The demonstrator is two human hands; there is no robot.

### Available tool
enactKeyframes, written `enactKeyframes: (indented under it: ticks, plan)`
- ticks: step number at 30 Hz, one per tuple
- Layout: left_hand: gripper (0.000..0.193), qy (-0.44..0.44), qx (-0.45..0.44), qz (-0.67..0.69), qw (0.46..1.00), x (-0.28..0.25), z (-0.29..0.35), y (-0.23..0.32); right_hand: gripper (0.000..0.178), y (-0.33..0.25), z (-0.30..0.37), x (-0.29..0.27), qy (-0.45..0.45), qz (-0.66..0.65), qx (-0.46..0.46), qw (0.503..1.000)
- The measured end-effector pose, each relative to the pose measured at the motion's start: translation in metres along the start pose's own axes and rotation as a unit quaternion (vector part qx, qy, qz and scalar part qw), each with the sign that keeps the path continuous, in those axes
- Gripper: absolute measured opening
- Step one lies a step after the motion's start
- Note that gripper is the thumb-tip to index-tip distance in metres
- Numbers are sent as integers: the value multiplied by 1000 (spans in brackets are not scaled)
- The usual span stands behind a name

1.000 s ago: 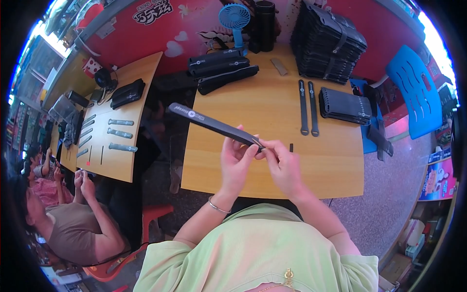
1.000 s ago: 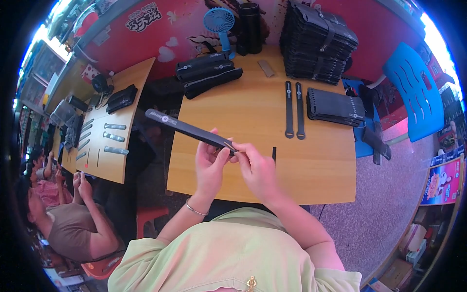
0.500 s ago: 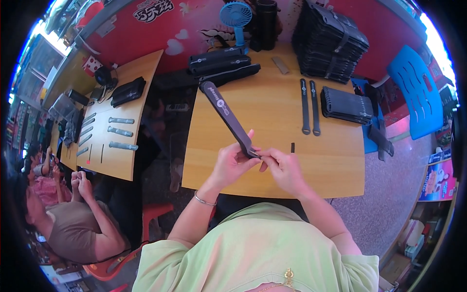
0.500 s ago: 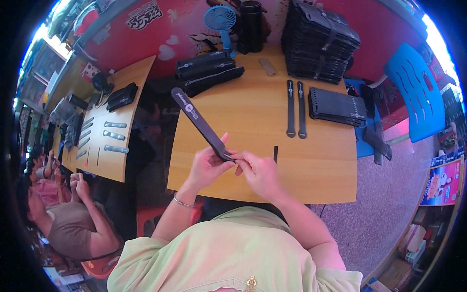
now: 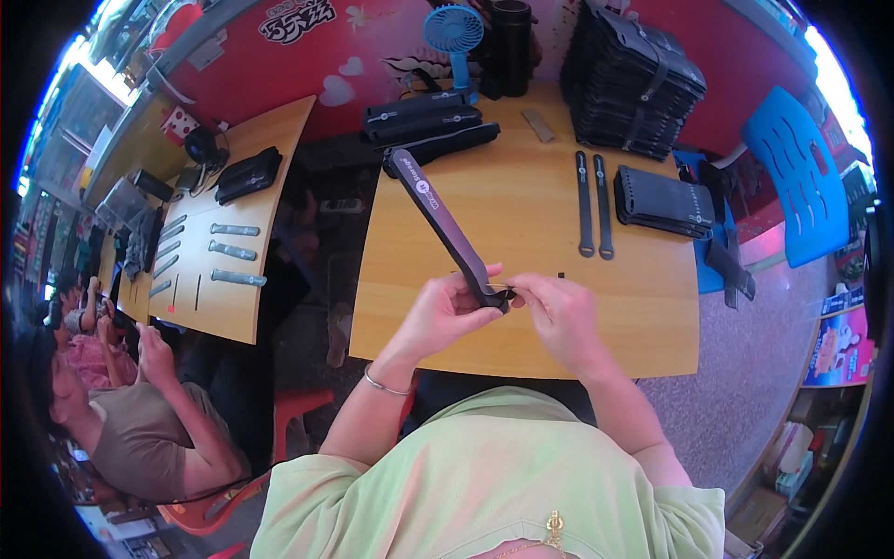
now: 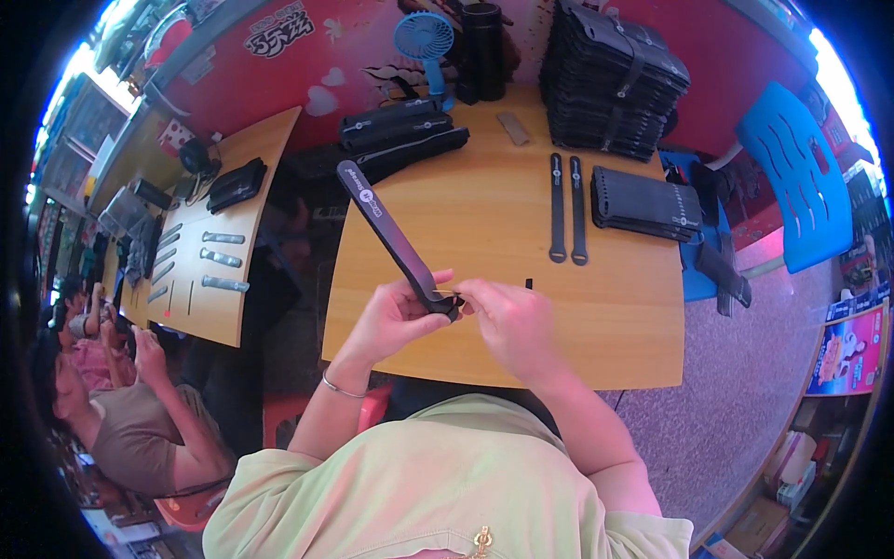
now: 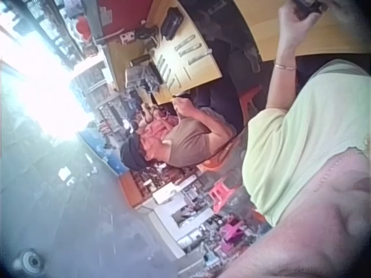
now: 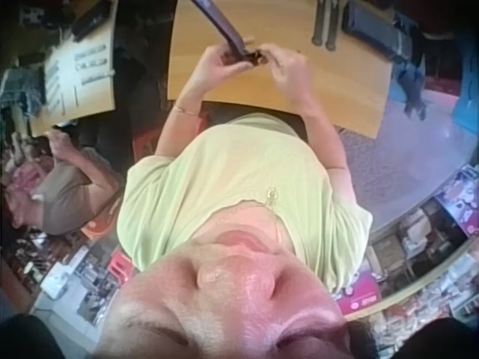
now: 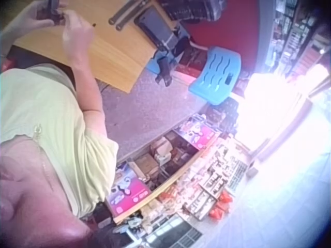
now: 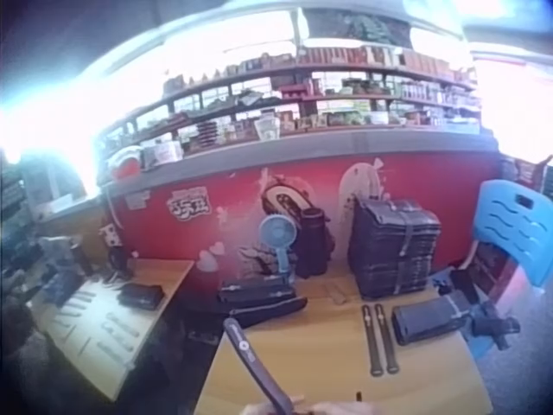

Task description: Assembling black plastic straps by inserting pins into end loops at a workstation.

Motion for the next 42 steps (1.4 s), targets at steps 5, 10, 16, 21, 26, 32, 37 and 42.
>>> enactKeyframes:
  ticks: [5, 10, 16, 21, 26, 32, 37, 42]
  plan:
    - [44, -21, -26, -3, 999, 4, 4, 7, 21, -15, 0, -7, -3, 74, -58, 996]
    - [36, -116, -122, 9, 986, 25, 22, -24, 22, -14, -15, -51, 66, 116, -47, 990]
    - [28, 16, -18, 93, 995, 3, 0, -18, 25, -23, -4, -16, -71, 161, -73, 982]
    - [14, 143, -20, 253, 957, -27, -5, -38, 33, -17, 12, 0, -107, 195, -19, 975]
    - [10, 157, 34, 364, 917, -34, -6, -42, 56, 11, 14, -14, -111, 23, 93, 989]
    - [6, 169, -40, 304, 937, 9, -11, -43, 71, -9, 6, 7, -24, -32, -32, 999]
    - [6, 187, -45, 258, 947, 10, -8, -44, 73, -5, 8, 15, -27, -48, -3, 998]
    - [11, 205, -38, 275, 939, 6, -7, -51, 70, -2, 11, 21, 5, -66, -7, 998]
Point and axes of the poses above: each hand's wrist, its own z-axis away from the middle knuckle, its own x-axis out of the palm, y = z × x, the point moved 9 cm from there along -z, towards the middle knuckle, and after that the axes turned 6 degrees about -y, right-handed, at the moved point
